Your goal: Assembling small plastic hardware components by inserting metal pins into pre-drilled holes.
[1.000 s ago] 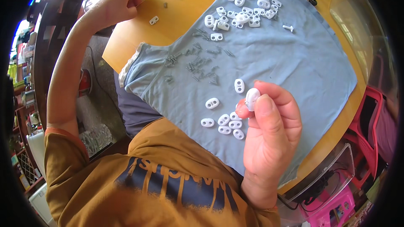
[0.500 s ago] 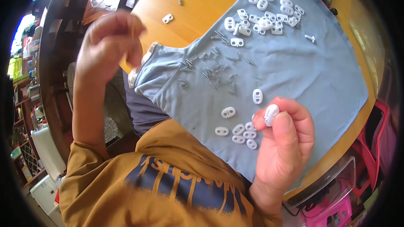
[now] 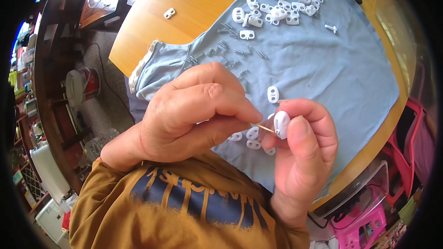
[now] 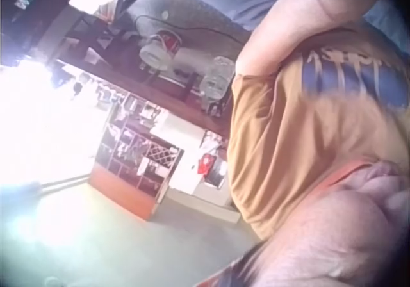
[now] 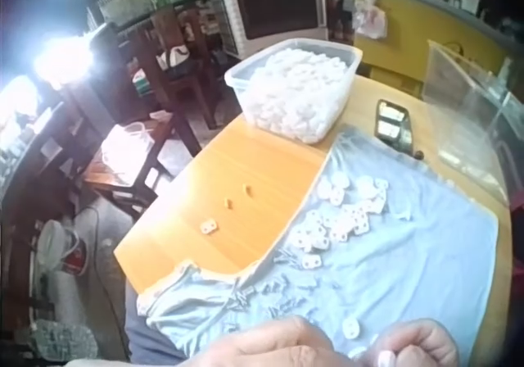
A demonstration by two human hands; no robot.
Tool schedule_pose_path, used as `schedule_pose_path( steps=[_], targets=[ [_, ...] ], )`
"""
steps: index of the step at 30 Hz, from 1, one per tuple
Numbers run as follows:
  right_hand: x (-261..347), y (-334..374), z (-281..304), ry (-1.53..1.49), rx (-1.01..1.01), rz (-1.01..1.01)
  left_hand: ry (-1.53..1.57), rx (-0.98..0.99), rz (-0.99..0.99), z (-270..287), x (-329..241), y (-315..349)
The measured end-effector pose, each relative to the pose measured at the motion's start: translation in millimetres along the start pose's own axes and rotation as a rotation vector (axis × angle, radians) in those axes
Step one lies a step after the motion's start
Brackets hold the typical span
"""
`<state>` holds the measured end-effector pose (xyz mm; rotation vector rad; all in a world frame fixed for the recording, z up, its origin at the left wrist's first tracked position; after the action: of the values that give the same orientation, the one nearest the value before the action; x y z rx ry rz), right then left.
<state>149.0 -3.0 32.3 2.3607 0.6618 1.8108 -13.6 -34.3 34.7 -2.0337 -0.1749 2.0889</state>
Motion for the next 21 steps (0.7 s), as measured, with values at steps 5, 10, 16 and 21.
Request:
schedule_pose_path(
  steps=[5, 10, 16, 21],
  targets=[
    [1.6, 0.9, 2.1, -0.046, 0.037, -0.042, 0.004, -0.012, -0.042, -3.2, 0.1, -1.4],
    [0.9, 0.9, 0.8, -0.018, 0.024, -0.047, -0.013, -0.038, -0.046, -3.5, 1.2, -0.5],
    [1.0, 1.3, -1.2, 0.001, 0.015, -0.047, -0.020, -0.037, -0.028, -3.2, 4.6, 0.2],
    [-1.0, 0.2, -0.6, 0.020, 0.010, -0.044, -0.018, -0.051, -0.008, -1.4, 6.2, 1.7]
  ],
)
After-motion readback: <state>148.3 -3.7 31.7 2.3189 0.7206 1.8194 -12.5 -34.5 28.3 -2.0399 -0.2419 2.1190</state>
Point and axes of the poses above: each hand's wrist, its own y-axis away from the middle knuckle, its own z-axis out of the back of the hand, x = y × z, the point moved 1 cm from there along -y, towards the middle knuckle, and after that the axes turned 9 degrees about y, right-handed, at the moved point
